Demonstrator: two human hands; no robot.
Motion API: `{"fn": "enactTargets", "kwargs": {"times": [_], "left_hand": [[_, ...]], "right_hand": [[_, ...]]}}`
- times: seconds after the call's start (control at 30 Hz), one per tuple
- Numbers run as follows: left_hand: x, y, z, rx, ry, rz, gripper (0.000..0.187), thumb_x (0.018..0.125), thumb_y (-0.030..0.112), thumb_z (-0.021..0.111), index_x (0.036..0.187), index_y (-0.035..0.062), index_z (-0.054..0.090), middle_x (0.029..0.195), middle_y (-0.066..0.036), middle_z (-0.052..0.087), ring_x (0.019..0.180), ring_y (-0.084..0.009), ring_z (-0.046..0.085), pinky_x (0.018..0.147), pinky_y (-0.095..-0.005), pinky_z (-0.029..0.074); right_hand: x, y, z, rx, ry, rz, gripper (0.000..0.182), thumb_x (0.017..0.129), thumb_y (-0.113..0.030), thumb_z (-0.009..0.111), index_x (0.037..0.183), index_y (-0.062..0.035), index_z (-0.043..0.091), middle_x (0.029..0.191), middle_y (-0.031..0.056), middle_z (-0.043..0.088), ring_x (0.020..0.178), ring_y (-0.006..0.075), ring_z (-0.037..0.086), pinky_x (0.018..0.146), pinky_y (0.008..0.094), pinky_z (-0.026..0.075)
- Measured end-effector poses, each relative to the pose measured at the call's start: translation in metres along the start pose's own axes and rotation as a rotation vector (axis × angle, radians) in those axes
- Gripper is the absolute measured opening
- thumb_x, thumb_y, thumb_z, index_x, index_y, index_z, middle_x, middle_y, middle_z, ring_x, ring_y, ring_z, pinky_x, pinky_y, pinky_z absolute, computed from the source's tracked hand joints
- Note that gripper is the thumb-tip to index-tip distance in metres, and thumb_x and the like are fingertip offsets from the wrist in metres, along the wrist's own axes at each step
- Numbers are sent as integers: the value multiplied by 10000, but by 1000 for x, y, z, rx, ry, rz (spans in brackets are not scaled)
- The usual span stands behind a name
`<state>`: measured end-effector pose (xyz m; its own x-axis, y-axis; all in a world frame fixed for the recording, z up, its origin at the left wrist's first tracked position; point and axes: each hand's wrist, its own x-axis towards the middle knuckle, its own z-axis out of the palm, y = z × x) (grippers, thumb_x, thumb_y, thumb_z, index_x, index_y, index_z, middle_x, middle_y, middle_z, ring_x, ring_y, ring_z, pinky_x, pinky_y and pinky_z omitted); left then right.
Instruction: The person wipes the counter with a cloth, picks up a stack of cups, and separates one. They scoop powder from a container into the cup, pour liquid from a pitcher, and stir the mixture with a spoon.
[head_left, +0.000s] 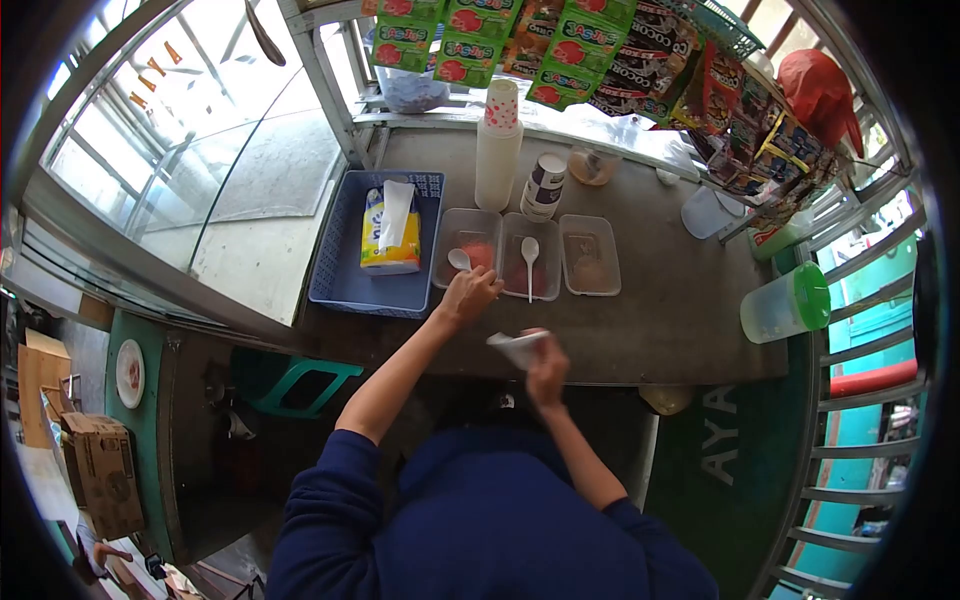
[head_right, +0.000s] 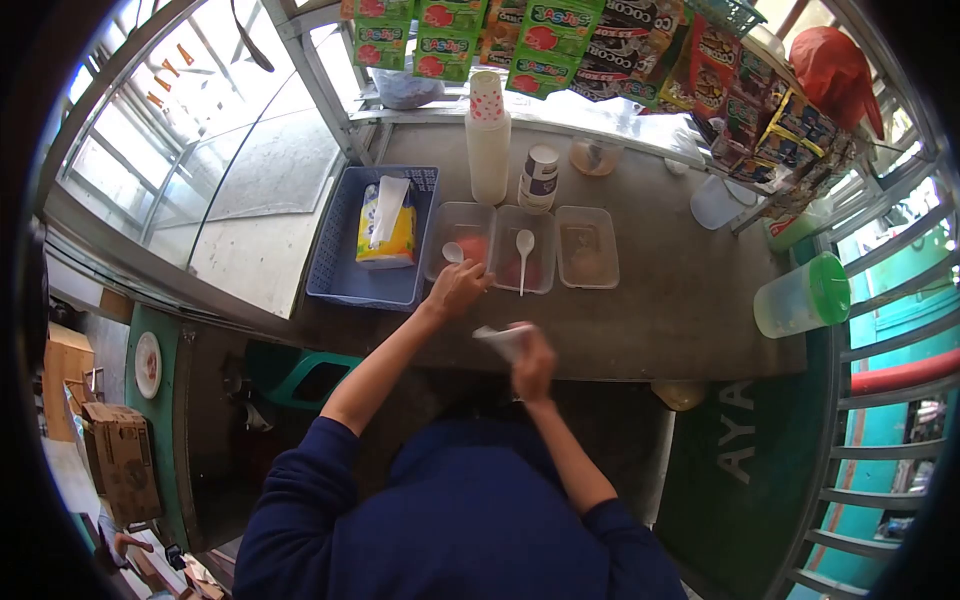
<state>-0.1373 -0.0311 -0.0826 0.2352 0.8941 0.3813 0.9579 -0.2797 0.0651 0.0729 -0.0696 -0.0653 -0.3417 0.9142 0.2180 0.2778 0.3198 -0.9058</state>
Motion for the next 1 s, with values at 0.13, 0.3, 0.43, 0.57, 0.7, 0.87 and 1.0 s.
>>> {"fn": "enactTargets", "kwargs": {"times": [0.13,0.3,0.43,0.57,0.7,0.87,1.0], "left_hand": [[-2,1,2,13,-12,-13,84,734,144,601,796,100,637,766,-47,576,774,-198,602,623,-311,519],[-4,3,5,22,10,3,84,740,150,599,795,100,639,765,-44,580,762,-199,604,612,-309,518],[-6,2,1,-2,-8,11,87,740,159,604,795,103,642,770,-41,582,760,-199,605,607,-307,517],[-7,2,6,-26,22,-7,93,740,165,601,804,101,620,758,-46,562,745,-216,600,598,-335,514],[-6,3,3,-2,-15,-5,89,742,164,598,800,102,626,766,-49,573,752,-220,606,596,-341,514],[-6,5,4,42,-37,-5,74,740,154,595,768,93,626,771,-45,583,768,-207,605,614,-312,518],[-7,4,1,12,-36,8,81,748,159,594,793,100,625,777,-45,580,775,-213,604,618,-318,518]], "right_hand": [[-1,42,-34,-445,311,-124,257,915,-105,421,1077,-7,595,1088,212,600,1066,379,541,903,448,412],[-47,48,41,-213,-327,-257,252,899,-112,468,1105,-47,599,1183,181,561,1174,361,466,1006,442,342],[-47,-11,51,263,-616,138,216,896,-89,479,1058,-56,618,983,163,639,926,275,619,836,330,452],[-31,6,12,189,-71,126,212,885,-68,456,1022,-34,614,847,169,645,788,250,644,716,322,474],[-19,35,-37,-164,377,-34,212,884,-80,481,1034,16,595,1016,198,616,989,326,588,881,390,432],[-54,48,-2,-362,-187,-215,238,865,-75,477,1051,24,589,1144,241,562,1155,389,479,1003,476,330],[-67,-1,18,-1,-469,-88,223,837,-33,461,1017,-24,591,990,205,616,976,361,585,829,389,458]]}}
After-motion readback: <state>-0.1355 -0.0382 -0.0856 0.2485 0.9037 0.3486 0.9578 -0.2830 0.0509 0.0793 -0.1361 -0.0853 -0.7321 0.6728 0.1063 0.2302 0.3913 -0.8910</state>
